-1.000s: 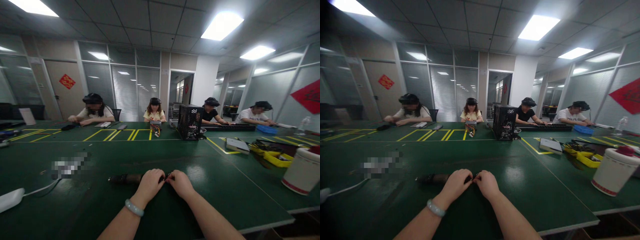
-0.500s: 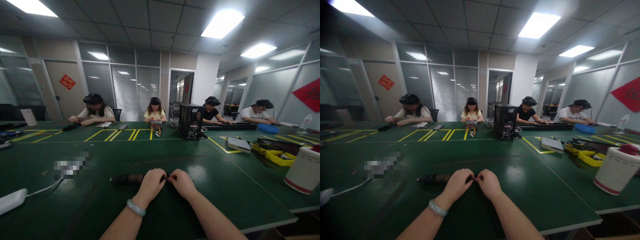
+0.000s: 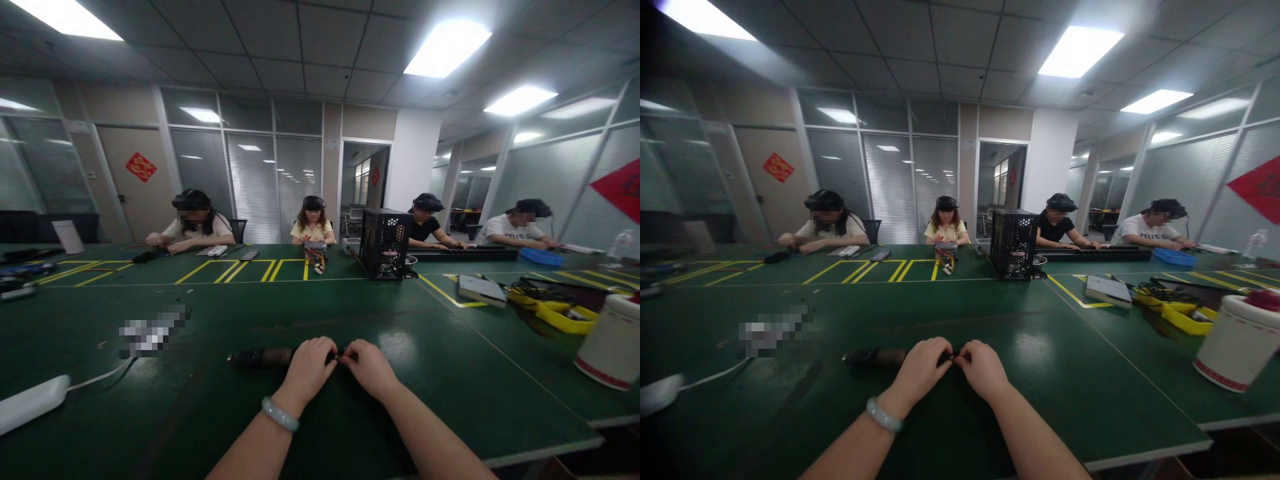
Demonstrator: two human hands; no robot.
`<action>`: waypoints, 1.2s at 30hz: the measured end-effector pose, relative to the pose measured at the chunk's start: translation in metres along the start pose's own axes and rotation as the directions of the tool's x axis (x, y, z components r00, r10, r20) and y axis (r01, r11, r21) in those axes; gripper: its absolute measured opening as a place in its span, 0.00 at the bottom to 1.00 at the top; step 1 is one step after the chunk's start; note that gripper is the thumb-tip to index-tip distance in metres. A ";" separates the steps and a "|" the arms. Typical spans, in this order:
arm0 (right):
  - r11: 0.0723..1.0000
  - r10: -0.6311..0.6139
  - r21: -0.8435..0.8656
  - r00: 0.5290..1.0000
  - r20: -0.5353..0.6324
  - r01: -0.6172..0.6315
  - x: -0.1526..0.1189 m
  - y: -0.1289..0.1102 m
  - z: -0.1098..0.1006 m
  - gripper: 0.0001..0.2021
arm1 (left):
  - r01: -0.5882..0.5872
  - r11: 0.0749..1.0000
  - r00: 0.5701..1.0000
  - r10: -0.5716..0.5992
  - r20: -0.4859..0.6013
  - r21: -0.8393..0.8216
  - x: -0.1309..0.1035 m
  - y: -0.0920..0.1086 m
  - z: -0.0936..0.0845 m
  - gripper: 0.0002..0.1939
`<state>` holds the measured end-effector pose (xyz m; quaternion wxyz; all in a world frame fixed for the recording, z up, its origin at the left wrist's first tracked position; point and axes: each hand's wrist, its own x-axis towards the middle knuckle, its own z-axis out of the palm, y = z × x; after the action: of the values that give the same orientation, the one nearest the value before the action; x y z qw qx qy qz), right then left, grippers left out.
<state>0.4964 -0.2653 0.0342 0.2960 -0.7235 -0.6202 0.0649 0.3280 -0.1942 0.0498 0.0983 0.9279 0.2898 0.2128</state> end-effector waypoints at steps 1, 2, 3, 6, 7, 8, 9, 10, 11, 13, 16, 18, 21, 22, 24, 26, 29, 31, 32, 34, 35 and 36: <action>1.000 -0.004 -0.002 1.000 0.000 0.004 0.000 0.000 0.000 0.04 | -0.006 1.000 1.000 0.006 0.000 0.015 0.000 0.001 0.000 0.05; 1.000 -0.005 -0.004 1.000 0.002 0.005 0.000 -0.001 0.000 0.03 | -0.016 1.000 1.000 0.016 0.000 0.023 0.000 0.001 -0.001 0.04; 1.000 -0.004 -0.006 1.000 0.003 0.004 -0.001 -0.001 0.000 0.03 | -0.028 0.999 1.000 0.028 -0.001 0.024 -0.001 0.001 -0.001 0.04; 1.000 0.016 -0.008 1.000 0.002 -0.016 0.000 -0.003 0.002 0.05 | -0.052 0.999 0.999 0.052 -0.004 0.013 -0.002 0.002 -0.002 0.05; 1.000 0.029 -0.010 1.000 -0.001 -0.029 0.000 -0.004 0.002 0.05 | -0.053 0.999 0.999 0.053 -0.006 0.007 -0.003 0.001 -0.002 0.05; 0.999 0.041 -0.013 0.999 -0.003 -0.041 0.000 -0.005 0.003 0.05 | -0.053 0.999 0.999 0.053 -0.008 0.001 -0.003 0.001 -0.001 0.05; 0.998 0.052 -0.017 0.999 -0.006 -0.053 0.000 -0.006 0.004 0.05 | -0.053 0.999 0.999 0.053 -0.010 -0.005 -0.003 0.001 -0.001 0.04; 0.998 0.061 -0.022 0.998 -0.006 -0.061 0.001 -0.007 0.005 0.05 | -0.054 0.999 0.998 0.054 -0.012 -0.011 -0.003 0.000 -0.001 0.04; 0.998 0.064 -0.027 0.998 -0.006 -0.065 0.001 -0.007 0.005 0.06 | -0.055 0.998 0.998 0.055 -0.015 -0.015 -0.003 0.000 -0.001 0.04; 0.998 0.062 -0.033 0.998 -0.002 -0.062 0.002 -0.008 0.006 0.06 | -0.055 0.998 0.998 0.054 -0.020 -0.019 -0.004 -0.001 -0.001 0.04; 0.997 0.052 -0.049 0.999 0.010 -0.051 0.001 -0.010 0.006 0.07 | -0.050 0.998 0.998 0.049 -0.027 -0.023 -0.005 0.000 -0.002 0.05; 0.997 0.036 -0.069 0.999 0.008 -0.036 0.001 -0.013 0.005 0.07 | -0.051 0.998 0.998 0.050 -0.029 -0.028 -0.007 0.001 -0.004 0.06; 0.994 -0.014 -0.111 1.000 -0.010 0.012 -0.001 -0.017 0.004 0.06 | -0.059 0.998 0.998 0.058 -0.024 -0.035 -0.009 0.002 -0.007 0.07; 0.992 -0.028 -0.126 0.999 -0.017 0.025 -0.002 -0.019 0.004 0.06 | -0.061 0.997 0.998 0.060 -0.022 -0.037 -0.009 0.002 -0.007 0.08; 0.988 -0.041 -0.152 0.999 -0.021 0.038 -0.002 -0.023 0.003 0.06 | -0.059 0.997 0.998 0.058 -0.020 -0.042 -0.009 0.001 -0.007 0.09; 0.981 -0.050 -0.186 0.999 -0.007 0.048 0.000 -0.027 0.002 0.08 | -0.048 0.998 0.999 0.047 -0.021 -0.047 -0.009 -0.001 -0.005 0.13; 0.952 -0.066 -0.296 0.996 0.055 0.080 0.005 -0.032 0.002 0.14 | -0.023 0.998 0.999 0.022 -0.031 -0.050 -0.008 -0.004 -0.002 0.21; 0.928 -0.063 -0.359 0.993 0.102 0.096 0.011 -0.036 0.002 0.15 | -0.023 0.998 0.999 0.021 -0.044 -0.051 -0.007 -0.005 0.000 0.26; 0.920 -0.058 -0.378 0.990 0.125 0.102 0.014 -0.038 0.003 0.15 | -0.032 0.998 0.998 0.029 -0.049 -0.052 -0.008 -0.006 0.000 0.27; 0.906 -0.051 -0.407 0.984 0.173 0.118 0.020 -0.044 0.006 0.13 | -0.056 0.997 0.997 0.052 -0.057 -0.057 -0.008 -0.007 0.001 0.28; 0.897 -0.048 -0.422 0.980 0.195 0.129 0.023 -0.046 0.007 0.12 | -0.064 0.996 0.996 0.060 -0.061 -0.060 -0.009 -0.007 0.001 0.29; 0.890 -0.047 -0.436 0.976 0.212 0.138 0.025 -0.049 0.009 0.13 | -0.068 0.996 0.996 0.064 -0.066 -0.062 -0.009 -0.007 0.001 0.29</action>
<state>0.4553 -0.2363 0.0583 0.0620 -0.7318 -0.6783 -0.0230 0.3180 -0.1939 0.0435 0.1118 0.9261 0.2551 0.2545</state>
